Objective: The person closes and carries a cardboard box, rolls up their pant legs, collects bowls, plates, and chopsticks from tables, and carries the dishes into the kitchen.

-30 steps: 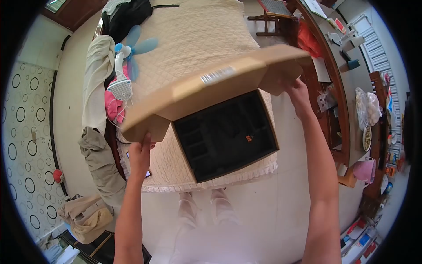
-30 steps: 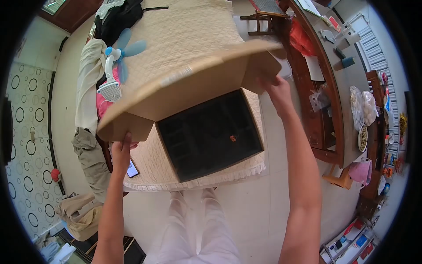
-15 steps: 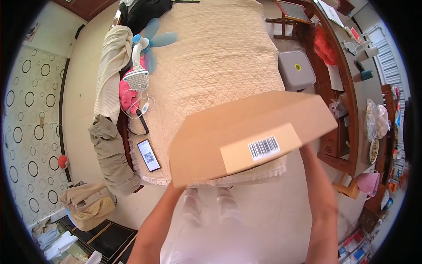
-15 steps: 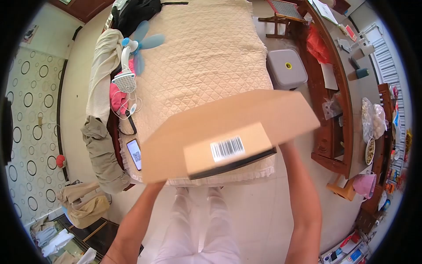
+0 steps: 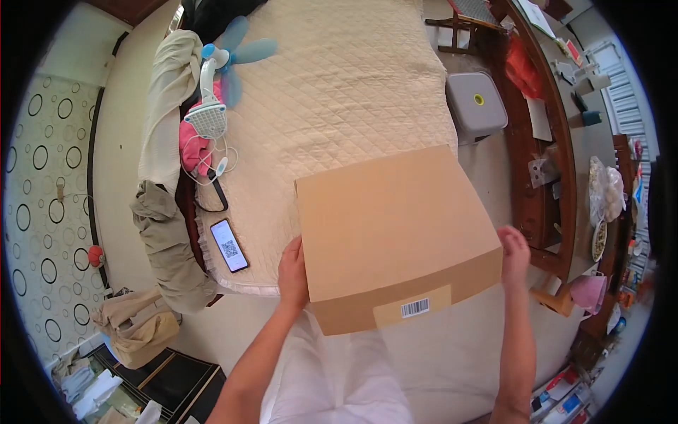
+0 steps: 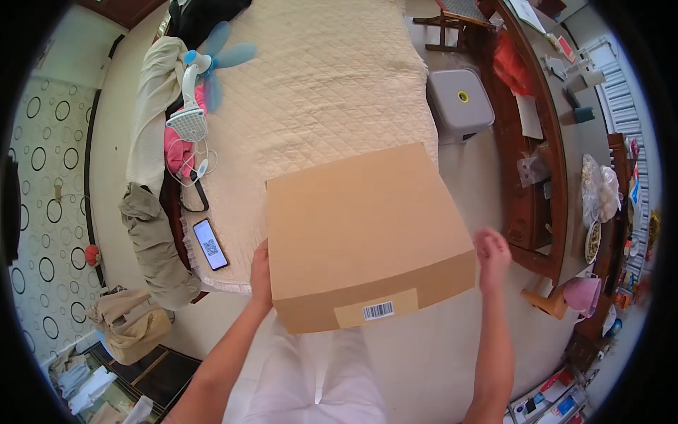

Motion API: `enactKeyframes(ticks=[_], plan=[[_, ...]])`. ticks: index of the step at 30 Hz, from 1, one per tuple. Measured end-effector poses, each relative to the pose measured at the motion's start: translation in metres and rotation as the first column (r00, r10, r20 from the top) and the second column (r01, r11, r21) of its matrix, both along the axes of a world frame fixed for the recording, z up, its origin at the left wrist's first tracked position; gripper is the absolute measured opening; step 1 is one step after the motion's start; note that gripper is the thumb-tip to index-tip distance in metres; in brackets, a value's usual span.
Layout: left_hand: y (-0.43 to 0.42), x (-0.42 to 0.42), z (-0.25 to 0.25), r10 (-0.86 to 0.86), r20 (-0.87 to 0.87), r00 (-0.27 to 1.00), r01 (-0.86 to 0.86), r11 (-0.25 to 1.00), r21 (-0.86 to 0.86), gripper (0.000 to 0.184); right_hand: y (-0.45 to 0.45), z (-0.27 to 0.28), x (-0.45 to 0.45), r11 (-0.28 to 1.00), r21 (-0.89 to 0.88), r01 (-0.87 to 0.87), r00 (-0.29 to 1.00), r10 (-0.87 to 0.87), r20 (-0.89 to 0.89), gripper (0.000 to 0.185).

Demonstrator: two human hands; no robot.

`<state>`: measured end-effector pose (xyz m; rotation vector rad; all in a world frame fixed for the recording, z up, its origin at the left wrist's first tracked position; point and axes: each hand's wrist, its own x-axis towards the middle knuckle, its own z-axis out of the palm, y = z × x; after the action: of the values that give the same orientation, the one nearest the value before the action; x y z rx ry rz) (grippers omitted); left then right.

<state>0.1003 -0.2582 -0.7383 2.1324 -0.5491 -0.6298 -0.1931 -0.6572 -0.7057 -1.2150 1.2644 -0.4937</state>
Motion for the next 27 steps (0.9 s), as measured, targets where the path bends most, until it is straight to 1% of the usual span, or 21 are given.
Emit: enactKeyframes(ticks=[1, 2, 3, 4, 5, 6, 7, 8, 9, 10, 11, 12, 13, 14, 15, 17, 18, 20, 24, 26, 27], plan=[[0.013, 0.003, 0.001, 0.003, -0.004, 1.0, -0.003, 1.0, 0.004, 0.043, 0.001, 0.038, 0.017, 1.0, 0.004, -0.003, 1.0, 0.003, -0.004, 0.028], [0.028, 0.007, 0.001, -0.029, 0.029, 0.999, 0.026, 0.994, 0.109, 0.045, -0.001, 0.07, 0.032, 1.0, 0.013, -0.026, 0.999, 0.026, 0.047, 0.033], [0.035, 0.009, 0.001, -0.068, 0.06, 0.996, 0.054, 0.975, 0.213, 0.047, 0.0, 0.082, 0.047, 0.999, 0.021, -0.046, 0.994, 0.044, 0.101, 0.039], [0.027, 0.012, 0.011, -0.074, 0.06, 0.995, 0.06, 0.974, 0.218, 0.047, 0.004, 0.079, 0.06, 0.999, 0.026, -0.041, 0.994, 0.038, 0.101, 0.039], [0.014, 0.019, 0.035, 0.315, -0.365, 0.876, -0.307, 0.948, 0.08, 0.051, 0.009, 0.078, 0.073, 0.949, -0.074, -0.305, 0.946, 0.294, -0.136, 0.045], [0.003, 0.024, 0.056, 0.509, -0.73, 0.456, -0.648, 0.752, 0.119, 0.055, 0.018, 0.077, 0.086, 0.821, -0.101, -0.561, 0.784, 0.49, -0.381, 0.051], [-0.006, 0.024, 0.068, 0.483, -0.745, 0.46, -0.605, 0.785, 0.136, 0.066, 0.031, 0.07, 0.098, 0.72, -0.213, -0.66, 0.712, 0.51, -0.482, 0.056], [-0.015, 0.02, 0.068, 0.481, -0.745, 0.462, -0.598, 0.789, 0.138, 0.066, 0.043, 0.057, 0.107, 0.59, -0.306, -0.747, 0.637, 0.503, -0.584, 0.061], [-0.026, 0.014, 0.067, 0.347, -0.735, 0.582, -0.444, 0.893, 0.071, 0.069, 0.049, 0.041, 0.108, 0.595, -0.305, -0.743, 0.64, 0.499, -0.585, 0.061], [-0.035, 0.006, 0.065, 0.197, -0.716, 0.67, -0.272, 0.962, 0.011, 0.071, 0.054, 0.023, 0.106, 0.646, -0.289, -0.707, 0.668, 0.475, -0.573, 0.062], [-0.036, -0.003, 0.045, 0.226, -0.582, 0.781, -0.222, 0.972, 0.08, 0.069, 0.058, 0.01, 0.103, 0.693, -0.269, -0.669, 0.693, 0.45, -0.563, 0.063], [-0.041, -0.008, 0.037, 0.225, -0.591, 0.775, -0.217, 0.972, 0.085, 0.069, 0.06, 0.004, 0.102, 0.696, -0.26, -0.669, 0.688, 0.449, -0.57, 0.063], [-0.044, -0.012, 0.029, 0.252, -0.415, 0.874, -0.209, 0.967, 0.147, 0.065, 0.061, -0.001, 0.101, 0.686, -0.273, -0.674, 0.684, 0.442, -0.58, 0.064], [-0.047, -0.016, 0.022, 0.256, -0.224, 0.94, -0.21, 0.955, 0.209, 0.062, 0.062, -0.008, 0.1, 0.676, -0.284, -0.68, 0.679, 0.435, -0.591, 0.065], [-0.048, -0.017, 0.02, 0.255, -0.238, 0.937, -0.204, 0.954, 0.217, 0.062, 0.065, -0.017, 0.099, 0.679, -0.269, -0.683, 0.67, 0.436, -0.601, 0.065], [-0.049, -0.013, 0.021, 0.281, -0.219, 0.934, -0.239, 0.95, 0.2, 0.062, 0.068, -0.036, 0.101, 0.671, -0.38, -0.637, 0.729, 0.363, -0.581, 0.066], [-0.051, -0.016, 0.017, 0.283, -0.223, 0.933, -0.239, 0.949, 0.203, 0.062, 0.068, -0.039, 0.102, 0.671, -0.375, -0.639, 0.726, 0.366, -0.583, 0.066], [-0.053, -0.024, 0.006, 0.343, -0.11, 0.933, -0.326, 0.933, 0.153, 0.065, 0.071, -0.046, 0.101, 0.726, -0.333, -0.602, 0.735, 0.341, -0.586, 0.065], [-0.051, -0.03, 0.001, 0.383, -0.066, 0.921, -0.368, 0.915, 0.167, 0.065, 0.066, -0.061, 0.099, 0.795, -0.273, -0.541, 0.741, 0.298, -0.601, 0.06], [-0.048, -0.033, 0.011, 0.416, -0.01, 0.909, -0.402, 0.884, 0.24, 0.06, 0.06, -0.058, 0.098, 0.858, -0.169, -0.485, 0.811, 0.37, -0.453, 0.056], [-0.045, -0.038, 0.019, 0.414, -0.016, 0.91, -0.398, 0.884, 0.244, 0.06, 0.058, -0.058, 0.096, 0.859, -0.165, -0.485, 0.809, 0.369, -0.458, 0.056]])
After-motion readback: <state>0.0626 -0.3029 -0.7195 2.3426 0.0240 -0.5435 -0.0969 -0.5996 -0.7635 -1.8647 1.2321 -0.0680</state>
